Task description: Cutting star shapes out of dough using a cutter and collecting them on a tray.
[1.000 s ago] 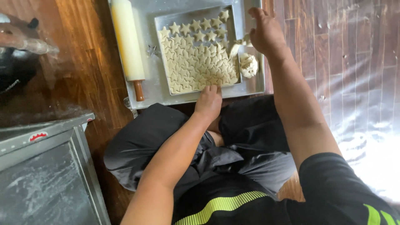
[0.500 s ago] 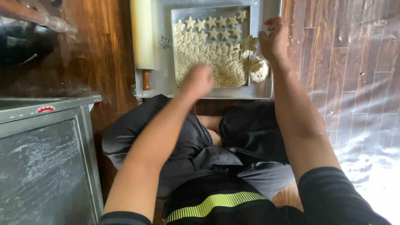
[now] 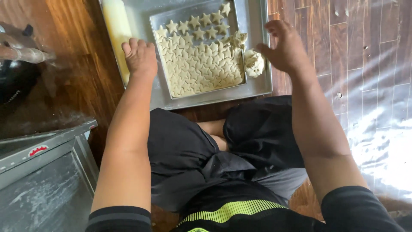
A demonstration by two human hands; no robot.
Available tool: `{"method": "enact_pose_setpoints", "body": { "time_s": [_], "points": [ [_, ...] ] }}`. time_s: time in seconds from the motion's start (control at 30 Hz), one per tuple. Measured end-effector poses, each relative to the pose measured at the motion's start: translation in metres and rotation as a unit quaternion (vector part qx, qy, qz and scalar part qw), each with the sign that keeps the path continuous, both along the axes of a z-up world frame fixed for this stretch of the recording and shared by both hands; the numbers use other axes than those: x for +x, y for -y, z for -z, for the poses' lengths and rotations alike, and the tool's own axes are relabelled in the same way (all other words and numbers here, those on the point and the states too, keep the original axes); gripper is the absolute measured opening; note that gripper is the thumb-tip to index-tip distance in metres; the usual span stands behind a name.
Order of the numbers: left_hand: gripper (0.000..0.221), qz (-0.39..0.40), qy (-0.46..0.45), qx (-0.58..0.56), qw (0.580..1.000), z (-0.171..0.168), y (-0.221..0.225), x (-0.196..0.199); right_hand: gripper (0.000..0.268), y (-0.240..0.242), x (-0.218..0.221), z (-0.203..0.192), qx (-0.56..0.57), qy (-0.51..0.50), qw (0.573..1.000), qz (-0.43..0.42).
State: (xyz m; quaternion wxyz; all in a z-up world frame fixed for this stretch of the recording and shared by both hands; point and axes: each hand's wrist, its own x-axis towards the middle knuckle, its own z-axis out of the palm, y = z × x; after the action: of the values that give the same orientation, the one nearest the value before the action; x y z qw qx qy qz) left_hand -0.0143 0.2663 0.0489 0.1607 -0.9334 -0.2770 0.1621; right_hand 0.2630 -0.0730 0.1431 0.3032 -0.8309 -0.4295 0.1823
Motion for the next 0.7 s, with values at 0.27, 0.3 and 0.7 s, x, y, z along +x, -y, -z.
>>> {"method": "enact_pose_setpoints", "body": {
  "time_s": [0.27,0.3,0.7],
  "points": [
    [0.011,0.007,0.021,0.0,1.0,0.002,0.005,-0.009,0.045,-0.07,-0.01,0.052,-0.203,0.133,0.96,-0.141],
    [0.012,0.001,0.023,0.001,1.0,-0.002,0.006,-0.009,0.037,-0.072,-0.002,0.06,-0.195,0.134,0.965,-0.115],
    [0.036,0.097,0.322,-0.247,0.909,-0.022,0.185,0.093,0.051,-0.047,0.023,0.074,-0.002,0.05,0.994,-0.094]
  ]
}}
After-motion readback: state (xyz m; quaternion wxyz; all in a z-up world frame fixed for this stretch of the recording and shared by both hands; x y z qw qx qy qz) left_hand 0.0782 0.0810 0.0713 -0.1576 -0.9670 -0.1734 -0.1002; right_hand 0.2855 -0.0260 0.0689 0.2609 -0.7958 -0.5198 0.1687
